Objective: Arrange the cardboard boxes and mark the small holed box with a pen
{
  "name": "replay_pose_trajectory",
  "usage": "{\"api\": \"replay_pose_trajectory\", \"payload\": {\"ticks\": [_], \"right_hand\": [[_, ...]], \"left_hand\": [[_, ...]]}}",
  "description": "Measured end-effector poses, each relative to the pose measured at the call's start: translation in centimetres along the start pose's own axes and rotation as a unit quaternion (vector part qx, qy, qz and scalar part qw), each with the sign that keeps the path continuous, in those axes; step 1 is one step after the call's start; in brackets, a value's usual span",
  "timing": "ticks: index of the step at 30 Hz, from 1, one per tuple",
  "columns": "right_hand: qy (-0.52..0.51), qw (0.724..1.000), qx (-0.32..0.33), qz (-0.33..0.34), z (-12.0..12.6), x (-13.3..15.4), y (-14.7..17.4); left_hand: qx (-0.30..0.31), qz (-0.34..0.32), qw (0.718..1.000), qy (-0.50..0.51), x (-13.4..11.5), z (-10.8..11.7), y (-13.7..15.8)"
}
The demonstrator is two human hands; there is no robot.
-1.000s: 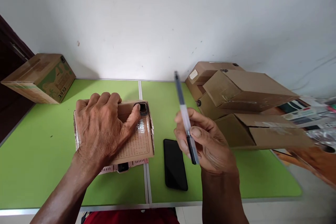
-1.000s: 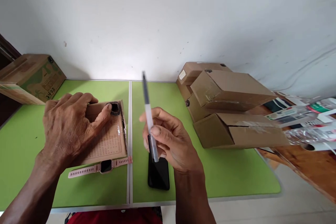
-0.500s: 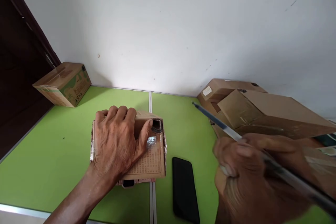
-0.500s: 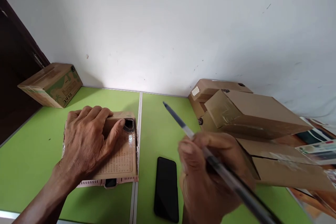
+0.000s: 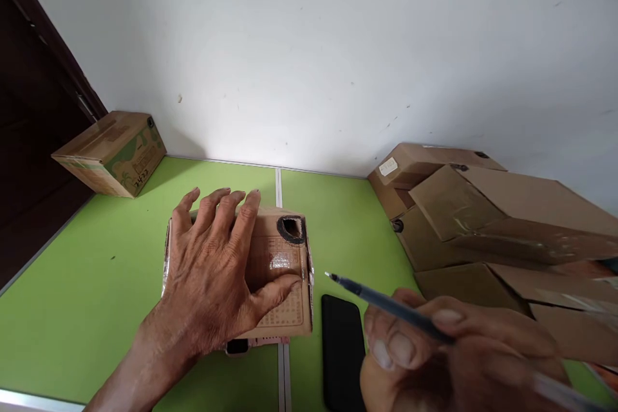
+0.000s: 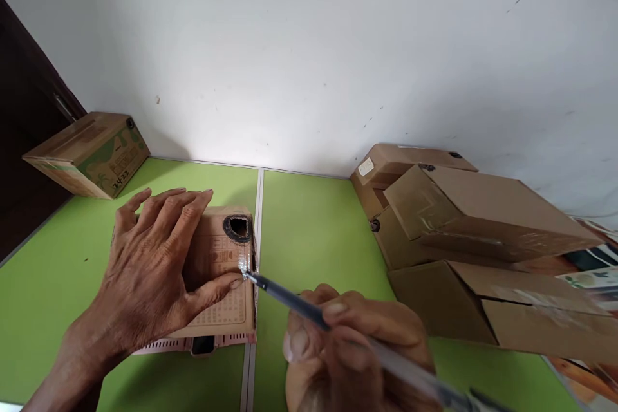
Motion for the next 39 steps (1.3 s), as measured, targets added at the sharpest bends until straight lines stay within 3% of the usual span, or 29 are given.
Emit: {"api": "replay_pose_trajectory", "payload": {"ticks": [4, 6, 8, 9, 14, 19, 22, 39], "right_hand": [[0.003, 0.999, -0.041, 0.004, 0.6, -0.2, 1.2], [0.021, 0.999, 0.021, -0.025, 0.5, -0.4, 1.0], [0.045, 0.987, 0.139, -0.062, -0.8, -0.9, 1.0], [0.055, 0.982, 0.168, -0.066, -1.4, -1.0, 1.1], [0.138, 0.987, 0.067, 0.046, -2.6, 0.3, 1.3], [0.231, 0.949, 0.176, 0.121, -5.4, 0.2, 0.7], [0.232, 0.944, 0.179, 0.152, -5.5, 0.4, 0.3], [0.255, 0.953, 0.110, 0.124, -4.3, -0.4, 0.6]], "left_hand": [[-0.003, -0.001, 1.000, 0.005, -0.2, 0.0, 0.3], [0.004, 0.002, 1.000, 0.010, -0.3, 0.0, 0.3], [0.011, 0.007, 1.000, 0.012, -0.4, -0.1, 0.4], [0.012, 0.010, 1.000, 0.013, -0.5, -0.1, 0.4], [0.008, 0.015, 1.000, 0.016, -0.7, -0.1, 0.6], [0.018, 0.016, 0.999, 0.023, -0.8, -0.2, 0.8], [0.019, 0.018, 0.999, 0.020, -0.8, -0.2, 0.7], [0.009, 0.029, 0.999, 0.018, -1.0, -0.5, 1.2]]}}
Point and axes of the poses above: each hand's wrist, its own y-axis away from the middle knuckle, its own z-axis out of the back of the hand, x = y × z, the point moved 8 cm from there along -y, towards the middle knuckle, and after that the axes turned 7 degrees about x, right-handed, at the moved point
